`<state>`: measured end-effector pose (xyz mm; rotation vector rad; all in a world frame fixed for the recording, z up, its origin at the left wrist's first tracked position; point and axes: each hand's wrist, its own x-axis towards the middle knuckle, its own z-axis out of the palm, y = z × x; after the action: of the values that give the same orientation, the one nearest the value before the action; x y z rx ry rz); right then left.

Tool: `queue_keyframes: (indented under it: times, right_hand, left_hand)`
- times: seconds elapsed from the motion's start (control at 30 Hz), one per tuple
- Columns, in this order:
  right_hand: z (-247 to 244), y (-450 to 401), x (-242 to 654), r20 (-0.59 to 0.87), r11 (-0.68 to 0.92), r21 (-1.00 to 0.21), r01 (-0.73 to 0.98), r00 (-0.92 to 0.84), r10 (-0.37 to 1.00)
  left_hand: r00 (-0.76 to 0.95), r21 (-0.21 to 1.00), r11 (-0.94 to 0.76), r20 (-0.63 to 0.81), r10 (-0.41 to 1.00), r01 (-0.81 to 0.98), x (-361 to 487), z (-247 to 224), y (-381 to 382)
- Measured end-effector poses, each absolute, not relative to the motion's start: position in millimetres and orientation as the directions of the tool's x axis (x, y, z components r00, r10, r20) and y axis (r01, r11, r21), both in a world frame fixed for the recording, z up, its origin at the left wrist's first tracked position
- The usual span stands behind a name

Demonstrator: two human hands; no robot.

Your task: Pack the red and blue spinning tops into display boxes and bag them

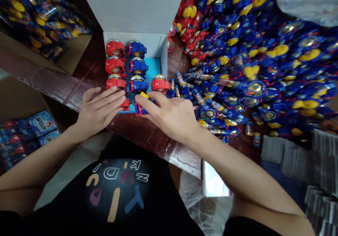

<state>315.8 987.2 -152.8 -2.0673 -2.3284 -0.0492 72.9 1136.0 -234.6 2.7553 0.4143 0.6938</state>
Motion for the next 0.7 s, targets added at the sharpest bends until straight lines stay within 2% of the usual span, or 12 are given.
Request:
queue_keyframes:
  times: [0.1,0.2,0.37,0.53,0.63,0.7]
  right_hand:
    - [-144.2,990.2,310.3,0.043,0.201,0.093,0.975,-0.206,0.978]
    - [-131.8,993.6,306.1,0.027,0.237,0.115,0.965,-0.241,0.97]
    - [-131.9,1006.2,305.8,-0.05,0.25,0.07,0.966,-0.247,0.968]
    - [-150.8,1021.5,294.7,-0.114,0.171,0.004,0.985,-0.17,0.979]
    - [-144.9,1009.9,314.6,0.015,0.134,-0.111,0.985,-0.133,0.991]
    - [-135.9,988.5,353.9,0.252,0.0,-0.198,0.98,0.051,0.966]
  left_hand:
    - [0.84,0.327,-0.927,0.438,0.321,0.185,74.4,-233.4,1137.0]
    - [0.829,0.287,-0.942,0.475,0.295,0.171,76.1,-234.2,1140.4]
    - [0.826,0.238,-0.958,0.499,0.261,0.158,80.6,-235.7,1144.7]
    - [0.804,0.265,-0.952,0.525,0.278,0.156,80.9,-226.4,1140.4]
    - [0.798,0.241,-0.959,0.544,0.258,0.146,81.5,-218.8,1136.6]
    - [0.809,0.164,-0.981,0.561,0.175,0.098,85.9,-217.0,1134.4]
